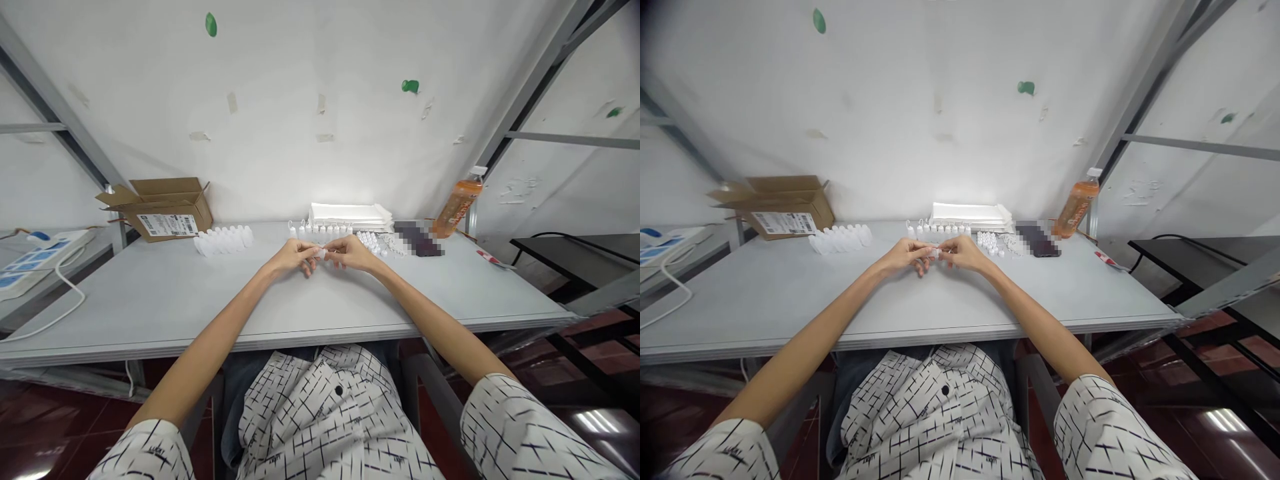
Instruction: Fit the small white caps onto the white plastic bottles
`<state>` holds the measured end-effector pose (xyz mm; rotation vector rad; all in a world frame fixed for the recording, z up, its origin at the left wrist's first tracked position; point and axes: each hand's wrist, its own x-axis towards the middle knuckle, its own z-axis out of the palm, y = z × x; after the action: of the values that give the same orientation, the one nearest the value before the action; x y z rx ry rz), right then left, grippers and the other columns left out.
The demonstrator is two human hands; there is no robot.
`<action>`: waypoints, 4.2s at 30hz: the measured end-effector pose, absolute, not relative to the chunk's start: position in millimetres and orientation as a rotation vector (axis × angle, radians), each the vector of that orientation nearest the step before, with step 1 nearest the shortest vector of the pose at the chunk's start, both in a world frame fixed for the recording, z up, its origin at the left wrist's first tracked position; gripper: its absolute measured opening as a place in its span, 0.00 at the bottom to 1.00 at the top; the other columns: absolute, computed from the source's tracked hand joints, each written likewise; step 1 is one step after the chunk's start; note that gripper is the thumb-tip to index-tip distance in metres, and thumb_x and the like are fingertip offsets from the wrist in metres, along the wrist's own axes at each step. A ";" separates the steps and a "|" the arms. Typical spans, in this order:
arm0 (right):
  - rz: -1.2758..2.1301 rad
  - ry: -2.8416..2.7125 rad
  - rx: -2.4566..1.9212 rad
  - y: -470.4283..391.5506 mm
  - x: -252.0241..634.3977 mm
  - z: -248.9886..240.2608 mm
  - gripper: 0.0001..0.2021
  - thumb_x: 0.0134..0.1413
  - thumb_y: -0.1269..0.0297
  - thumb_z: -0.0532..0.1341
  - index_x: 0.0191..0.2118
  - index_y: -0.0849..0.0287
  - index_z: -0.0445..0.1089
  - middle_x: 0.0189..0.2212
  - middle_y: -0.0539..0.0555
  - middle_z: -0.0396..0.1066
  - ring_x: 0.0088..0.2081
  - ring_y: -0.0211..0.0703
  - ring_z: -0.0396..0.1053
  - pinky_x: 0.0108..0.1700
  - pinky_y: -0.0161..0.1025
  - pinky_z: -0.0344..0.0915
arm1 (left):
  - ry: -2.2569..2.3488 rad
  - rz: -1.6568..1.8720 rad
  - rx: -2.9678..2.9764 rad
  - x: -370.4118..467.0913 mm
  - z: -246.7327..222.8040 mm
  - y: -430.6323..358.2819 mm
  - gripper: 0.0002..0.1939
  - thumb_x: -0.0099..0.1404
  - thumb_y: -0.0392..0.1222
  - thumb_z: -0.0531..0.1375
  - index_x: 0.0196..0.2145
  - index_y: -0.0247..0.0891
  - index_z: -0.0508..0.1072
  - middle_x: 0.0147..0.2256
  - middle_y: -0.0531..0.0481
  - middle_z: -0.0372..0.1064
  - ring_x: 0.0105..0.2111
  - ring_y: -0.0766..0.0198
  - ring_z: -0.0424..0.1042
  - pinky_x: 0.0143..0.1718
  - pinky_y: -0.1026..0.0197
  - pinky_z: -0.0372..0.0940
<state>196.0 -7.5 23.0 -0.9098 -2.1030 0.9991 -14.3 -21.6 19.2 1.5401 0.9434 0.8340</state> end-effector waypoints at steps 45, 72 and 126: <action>1.087 -1.686 -0.830 -7.9 183.4 15.0 0.11 0.45 0.60 0.67 0.33 0.62 0.75 0.32 0.56 0.76 0.36 0.45 0.75 0.27 0.35 0.71 | 1.630 0.870 2.861 -1.6 8.3 -29.3 0.19 0.72 0.49 0.50 0.43 0.36 0.76 0.36 0.43 0.71 0.32 0.61 0.69 0.27 0.62 0.54; 1.023 -1.758 -0.856 -8.6 186.2 19.4 0.13 0.43 0.59 0.69 0.34 0.61 0.73 0.32 0.56 0.77 0.35 0.46 0.76 0.26 0.34 0.69 | 1.605 0.808 2.848 1.7 9.0 -29.3 0.16 0.70 0.42 0.51 0.43 0.33 0.76 0.37 0.40 0.75 0.32 0.61 0.71 0.28 0.63 0.53; 0.793 -2.066 -0.858 -11.8 191.6 17.8 0.11 0.55 0.63 0.61 0.37 0.63 0.79 0.24 0.53 0.76 0.24 0.41 0.74 0.31 0.38 0.73 | 1.080 0.830 1.803 -20.4 23.2 -22.8 0.22 0.57 0.49 0.68 0.43 0.29 0.80 0.22 0.49 0.70 0.20 0.68 0.66 0.19 0.65 0.64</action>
<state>191.6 -11.8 17.8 -0.8577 -2.0658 0.7927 -20.4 -22.8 23.2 1.8027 1.0796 0.8303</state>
